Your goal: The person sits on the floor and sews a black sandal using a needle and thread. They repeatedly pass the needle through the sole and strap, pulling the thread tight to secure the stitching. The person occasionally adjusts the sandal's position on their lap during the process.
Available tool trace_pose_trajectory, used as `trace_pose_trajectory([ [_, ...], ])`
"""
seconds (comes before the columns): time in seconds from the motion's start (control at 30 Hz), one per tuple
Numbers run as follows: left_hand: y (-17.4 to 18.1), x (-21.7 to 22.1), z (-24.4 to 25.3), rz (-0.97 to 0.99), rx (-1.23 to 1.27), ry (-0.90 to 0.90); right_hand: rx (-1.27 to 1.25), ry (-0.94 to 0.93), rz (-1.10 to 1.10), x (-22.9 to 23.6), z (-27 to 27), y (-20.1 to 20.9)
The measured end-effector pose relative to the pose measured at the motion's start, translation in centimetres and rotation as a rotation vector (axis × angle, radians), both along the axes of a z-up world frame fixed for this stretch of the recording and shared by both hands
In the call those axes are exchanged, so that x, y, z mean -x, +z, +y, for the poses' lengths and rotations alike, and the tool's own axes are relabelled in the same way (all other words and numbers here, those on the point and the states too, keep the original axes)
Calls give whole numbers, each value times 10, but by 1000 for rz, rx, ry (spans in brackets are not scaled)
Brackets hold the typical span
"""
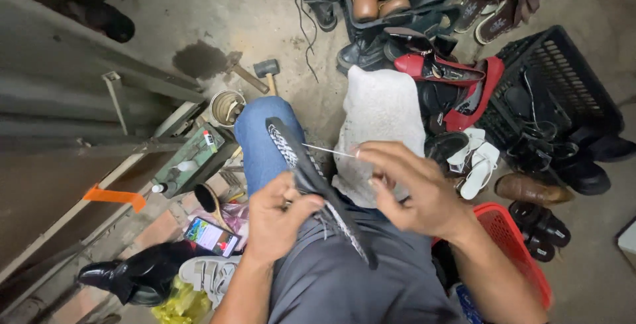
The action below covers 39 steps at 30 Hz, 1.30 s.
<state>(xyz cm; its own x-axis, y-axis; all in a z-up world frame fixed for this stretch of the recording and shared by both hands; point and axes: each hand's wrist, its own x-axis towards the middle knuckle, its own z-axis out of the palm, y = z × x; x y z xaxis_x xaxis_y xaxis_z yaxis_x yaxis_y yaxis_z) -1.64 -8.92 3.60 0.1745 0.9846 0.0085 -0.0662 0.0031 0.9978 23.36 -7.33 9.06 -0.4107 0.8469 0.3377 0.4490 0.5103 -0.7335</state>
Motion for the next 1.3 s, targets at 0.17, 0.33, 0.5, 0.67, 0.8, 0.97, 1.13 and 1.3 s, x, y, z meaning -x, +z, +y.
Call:
trace_pose_trajectory([
  [0.17,12,-3,-14,-439,309,118,-165,210,-148,9,-25,-23],
  [0.33,26,-25,-27,-496,419,118,-288,265,-80,13,-46,-40],
  [0.5,31,-35,-38,-265,488,-14,-108,81,188,14,-58,-34],
  [0.67,45,-27,-43,-54,339,-159,231,-83,776,2,-75,-53],
  [0.8,51,-10,-46,138,242,-158,352,-266,1317,2,-90,-36],
  [0.97,48,10,-41,243,181,-80,272,-375,1312,-14,-103,-29],
  [1.13,22,19,-26,522,127,-9,257,-413,1430,-7,-102,-12],
  [1.3,3,25,-24,592,-188,37,134,-585,1246,2,-66,-9],
])
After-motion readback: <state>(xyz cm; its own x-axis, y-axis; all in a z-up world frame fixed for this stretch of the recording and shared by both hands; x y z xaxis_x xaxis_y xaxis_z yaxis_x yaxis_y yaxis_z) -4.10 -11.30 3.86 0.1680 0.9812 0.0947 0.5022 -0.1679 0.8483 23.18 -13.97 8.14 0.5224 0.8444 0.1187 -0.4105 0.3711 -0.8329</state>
